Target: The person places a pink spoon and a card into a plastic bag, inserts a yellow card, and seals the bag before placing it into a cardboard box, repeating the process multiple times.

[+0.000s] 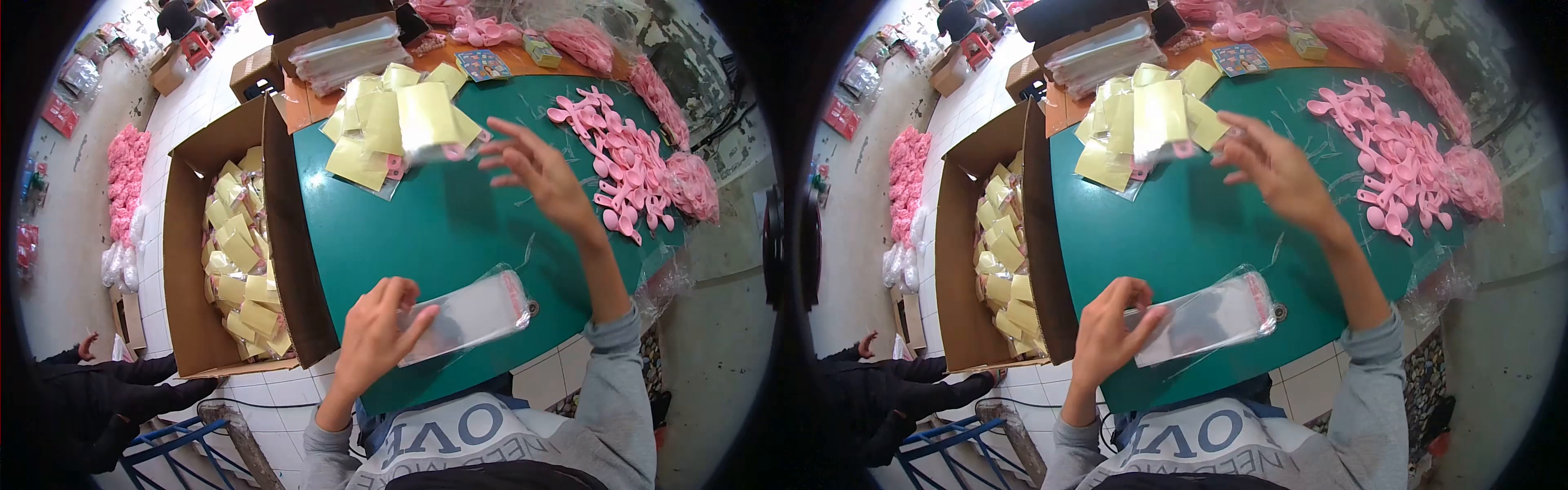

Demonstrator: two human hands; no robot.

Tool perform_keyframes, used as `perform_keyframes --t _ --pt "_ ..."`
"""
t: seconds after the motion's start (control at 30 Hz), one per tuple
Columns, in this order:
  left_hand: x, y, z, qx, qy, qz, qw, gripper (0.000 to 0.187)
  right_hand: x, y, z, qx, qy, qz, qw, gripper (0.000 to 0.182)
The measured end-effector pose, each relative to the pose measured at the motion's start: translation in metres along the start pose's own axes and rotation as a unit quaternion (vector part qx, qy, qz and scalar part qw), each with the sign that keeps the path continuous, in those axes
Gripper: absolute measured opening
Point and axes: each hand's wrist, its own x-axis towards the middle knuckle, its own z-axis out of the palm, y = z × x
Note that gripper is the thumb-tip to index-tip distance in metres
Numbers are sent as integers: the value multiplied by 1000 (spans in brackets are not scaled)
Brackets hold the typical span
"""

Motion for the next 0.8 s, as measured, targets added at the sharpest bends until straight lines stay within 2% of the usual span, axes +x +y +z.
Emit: perform_keyframes --t 0.03,0.07,0.1,0.13,0.2,0.3,0.4,0.53,0.63,0.67,0.73,0.77,0.8 --pt "3 2 2 36 -13 37 999 23 16 9 -16 -165 23 -18 986 34" --pt "6 2 3 72 -26 76 994 26 33 22 -38 -325 47 -36 944 32" --pt "9 3 4 107 -39 113 987 29 54 47 -72 -435 70 -102 892 30" --pt "12 4 8 101 -80 97 987 32 72 74 -109 -535 90 -164 824 30" --pt "21 6 20 78 -100 103 987 33 97 108 -167 -581 138 -181 781 28" --pt "27 4 43 67 -106 146 981 33 94 128 -208 -600 92 -99 788 24" --pt "30 -2 54 45 -94 178 979 31 91 134 -227 -652 45 -75 753 20" --pt "37 -9 42 -97 -119 96 983 26 69 105 -198 -677 75 -107 724 15" --pt "38 -13 39 -163 -104 46 980 23 64 97 -190 -592 124 -205 769 16" --pt "38 -12 37 -170 -100 17 980 23 60 90 -178 -506 174 -219 816 19" --pt "38 -11 32 -182 -96 3 979 20 43 64 -153 -270 157 -107 944 21" --pt "38 -11 30 -188 -93 -4 978 19 31 47 -137 -143 143 -47 978 23" --pt "38 -12 29 -167 -95 -1 981 17 15 31 -116 -156 104 13 982 25"
